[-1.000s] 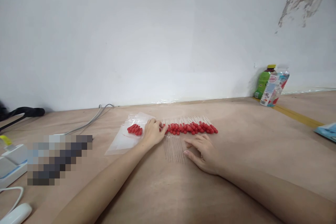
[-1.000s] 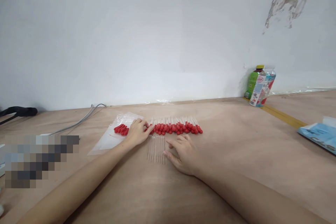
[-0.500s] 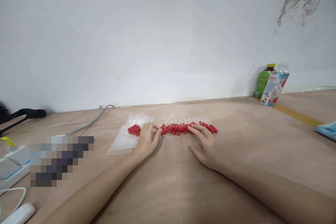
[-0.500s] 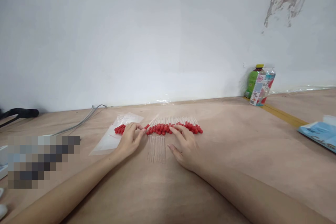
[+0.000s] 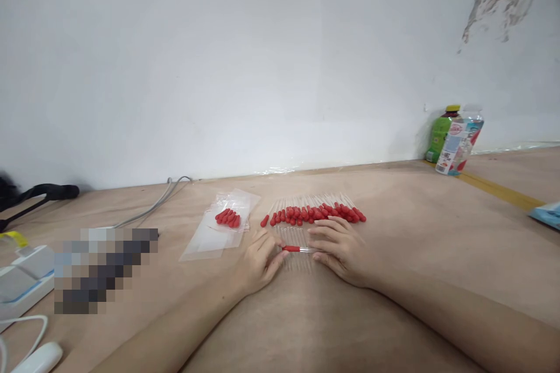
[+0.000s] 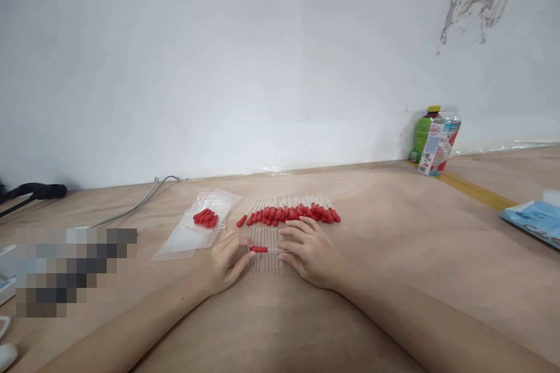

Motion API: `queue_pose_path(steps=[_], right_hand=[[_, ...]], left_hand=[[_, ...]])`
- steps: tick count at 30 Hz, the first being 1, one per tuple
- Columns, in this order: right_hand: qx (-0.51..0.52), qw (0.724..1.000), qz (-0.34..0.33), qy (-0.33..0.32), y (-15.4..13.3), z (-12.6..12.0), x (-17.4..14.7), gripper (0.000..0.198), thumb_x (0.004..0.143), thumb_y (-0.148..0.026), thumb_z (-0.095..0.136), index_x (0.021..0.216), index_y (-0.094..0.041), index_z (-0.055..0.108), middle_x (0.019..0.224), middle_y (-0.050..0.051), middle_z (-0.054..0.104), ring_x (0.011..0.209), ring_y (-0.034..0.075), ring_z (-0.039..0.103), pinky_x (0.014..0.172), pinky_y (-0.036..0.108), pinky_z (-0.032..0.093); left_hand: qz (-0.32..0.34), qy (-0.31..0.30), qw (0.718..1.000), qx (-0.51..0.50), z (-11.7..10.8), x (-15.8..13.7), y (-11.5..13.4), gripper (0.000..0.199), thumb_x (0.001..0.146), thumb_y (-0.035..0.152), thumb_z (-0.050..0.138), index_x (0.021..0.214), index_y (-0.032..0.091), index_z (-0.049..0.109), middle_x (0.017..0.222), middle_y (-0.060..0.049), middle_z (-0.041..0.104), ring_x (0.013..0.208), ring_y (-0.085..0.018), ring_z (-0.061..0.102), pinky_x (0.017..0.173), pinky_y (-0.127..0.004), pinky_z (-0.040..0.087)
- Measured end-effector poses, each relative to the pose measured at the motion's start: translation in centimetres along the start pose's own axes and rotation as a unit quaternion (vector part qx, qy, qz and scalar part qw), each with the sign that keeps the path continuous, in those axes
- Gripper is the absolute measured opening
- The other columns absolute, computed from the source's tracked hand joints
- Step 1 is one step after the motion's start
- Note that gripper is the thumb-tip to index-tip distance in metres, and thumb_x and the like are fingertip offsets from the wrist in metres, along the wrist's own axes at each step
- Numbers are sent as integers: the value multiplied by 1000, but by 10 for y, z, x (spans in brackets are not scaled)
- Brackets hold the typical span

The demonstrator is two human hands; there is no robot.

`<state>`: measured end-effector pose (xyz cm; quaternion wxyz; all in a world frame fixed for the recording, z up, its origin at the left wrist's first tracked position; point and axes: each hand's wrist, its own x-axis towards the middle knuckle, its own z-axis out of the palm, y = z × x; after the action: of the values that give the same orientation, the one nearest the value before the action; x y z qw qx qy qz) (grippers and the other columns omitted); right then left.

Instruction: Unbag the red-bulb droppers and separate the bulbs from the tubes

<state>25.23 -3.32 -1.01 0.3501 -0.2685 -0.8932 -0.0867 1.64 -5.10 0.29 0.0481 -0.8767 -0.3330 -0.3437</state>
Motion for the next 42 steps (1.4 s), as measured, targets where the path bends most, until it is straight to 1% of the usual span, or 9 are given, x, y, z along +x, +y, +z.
queue_pose_path(steps=[4, 10, 14, 17, 23, 32, 36, 39, 42], right_hand=[[7, 1000, -3, -3, -1, 0, 1, 20, 85, -32, 48, 97, -26, 63, 106, 3, 61, 108, 20, 46, 93, 42, 32], [14, 1000, 0, -13, -4, -1, 2, 21, 85, -33, 47, 99, -25, 62, 105, 3, 62, 106, 20, 48, 94, 42, 31], [36, 999, -1, -8, -8, 4, 5, 24, 84, -36, 48, 100, -23, 60, 102, 4, 63, 103, 18, 51, 96, 42, 30], [54, 998, -12, 19, -8, 13, 6, 19, 87, -27, 45, 97, -23, 61, 97, 2, 66, 100, 16, 54, 96, 40, 33], [93, 993, -55, 50, -7, 19, 3, 18, 86, -19, 43, 89, -16, 60, 87, 7, 67, 89, 15, 60, 88, 32, 44], [77, 994, -56, 59, -1, 16, -7, 18, 86, -16, 44, 96, -18, 59, 92, 4, 67, 94, 15, 59, 88, 33, 44], [59, 991, 35, 113, 15, 3, -14, 19, 85, -20, 45, 92, -20, 63, 90, 4, 67, 93, 16, 59, 83, 32, 46], [35, 988, 121, 84, 21, -4, -16, 20, 85, -29, 46, 90, -23, 65, 82, 3, 67, 77, 16, 60, 72, 30, 46], [7, 989, 143, 44, 20, 0, -15, 22, 86, -32, 45, 92, -25, 66, 69, 2, 63, 65, 14, 56, 63, 28, 41]], left_hand=[[22, -13, 1000, 16, 0, 8, 9, 31, 79, 30, 55, 107, 17, 51, 105, -9, 59, 100, -22, 50, 86, -39, 39], [50, -11, 998, 24, 13, 14, 13, 12, 84, 23, 50, 87, 19, 61, 86, -3, 66, 87, -17, 56, 83, -36, 40], [62, 15, 997, 33, 16, 13, 10, 10, 82, 22, 52, 85, 18, 60, 85, -3, 66, 86, -16, 57, 83, -35, 40], [76, 20, 996, 35, 16, 13, 10, 9, 81, 20, 52, 86, 17, 59, 85, -3, 66, 86, -16, 57, 84, -35, 40], [86, -5, 994, 64, 11, 12, 15, 10, 83, 19, 49, 86, 18, 58, 86, -2, 67, 92, -17, 57, 93, -39, 34], [70, -49, 994, 72, 0, 9, 15, 17, 85, 18, 43, 88, 19, 60, 85, -2, 68, 99, -19, 56, 96, -43, 31], [30, -8, 996, 84, -8, -1, 0, 18, 86, 20, 43, 86, 20, 61, 87, -4, 67, 93, -19, 57, 87, -39, 38], [-10, 3, 997, 75, -11, -4, -11, 15, 85, 25, 46, 87, 20, 61, 86, -5, 63, 82, -16, 56, 74, -31, 44], [-71, 24, 996, 55, -15, 0, -23, 19, 86, 26, 44, 94, 20, 60, 83, -5, 57, 77, -14, 54, 66, -26, 45]])
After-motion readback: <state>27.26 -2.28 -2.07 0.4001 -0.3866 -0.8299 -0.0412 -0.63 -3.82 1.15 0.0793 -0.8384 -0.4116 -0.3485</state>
